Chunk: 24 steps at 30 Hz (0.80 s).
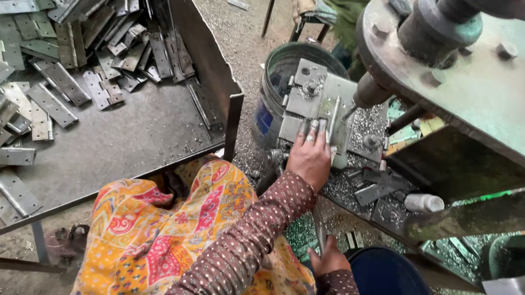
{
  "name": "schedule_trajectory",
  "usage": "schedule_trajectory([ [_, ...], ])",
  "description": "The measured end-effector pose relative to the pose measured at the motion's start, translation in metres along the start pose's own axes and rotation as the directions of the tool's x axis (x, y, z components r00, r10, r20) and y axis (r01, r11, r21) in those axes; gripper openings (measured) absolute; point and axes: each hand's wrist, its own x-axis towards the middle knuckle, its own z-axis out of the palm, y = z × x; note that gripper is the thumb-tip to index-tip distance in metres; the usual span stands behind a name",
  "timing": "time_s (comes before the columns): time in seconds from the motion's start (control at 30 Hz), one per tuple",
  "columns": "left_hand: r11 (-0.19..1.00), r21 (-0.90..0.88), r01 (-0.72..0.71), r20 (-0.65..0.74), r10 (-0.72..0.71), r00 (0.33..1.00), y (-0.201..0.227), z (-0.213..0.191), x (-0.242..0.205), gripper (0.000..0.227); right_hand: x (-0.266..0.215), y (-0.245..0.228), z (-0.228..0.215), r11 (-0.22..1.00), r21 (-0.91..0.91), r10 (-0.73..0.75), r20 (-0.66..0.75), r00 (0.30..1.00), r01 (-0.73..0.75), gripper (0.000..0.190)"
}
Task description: The person sits on the floor and repeatedly picks up metal brackets from a bin, places them into a jig on a manual punching machine, and operates the lever to punch holes. After each cycle, the person removes the bracket and places it back into the bin.
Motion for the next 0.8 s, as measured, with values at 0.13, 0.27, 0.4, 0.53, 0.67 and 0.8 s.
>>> schedule_trajectory([
  [0.13, 0.997, 0.078, 0.008, -0.041, -0.004, 0.999, -0.002, -0.011, 0.023, 0.032, 0.022, -0.015, -0.072, 0.983, -0.183, -0.023, 0.049, 0.999, 0.031, 0.069],
  [0.27, 0.998, -0.034, 0.051, 0.27, -0.04, 0.962, 0.0, -0.009, 0.036, 0.028, 0.018, -0.025, -0.096, 0.977, -0.202, -0.055, 0.029, 0.998, 0.06, 0.066],
  [0.4, 0.999, -0.02, 0.029, 0.228, -0.023, 0.973, -0.005, -0.006, 0.044, 0.03, -0.007, -0.028, -0.046, 0.996, -0.055, 0.07, 0.08, 0.994, -0.066, 0.065],
  [0.53, 0.997, -0.058, 0.05, 0.267, -0.033, 0.963, -0.004, -0.006, 0.032, 0.027, -0.013, -0.012, -0.01, 0.999, -0.041, -0.001, -0.104, 0.995, -0.004, 0.056],
  [0.67, 1.0, 0.024, -0.003, 0.17, -0.002, 0.985, -0.004, -0.017, 0.03, 0.026, 0.005, -0.01, -0.039, 0.999, 0.001, -0.032, -0.013, 0.999, 0.032, 0.063],
  [0.8, 1.0, 0.011, -0.011, 0.296, 0.007, 0.955, -0.013, -0.022, 0.036, 0.024, 0.017, -0.019, -0.084, 0.99, -0.135, -0.033, 0.033, 0.999, 0.038, 0.065],
])
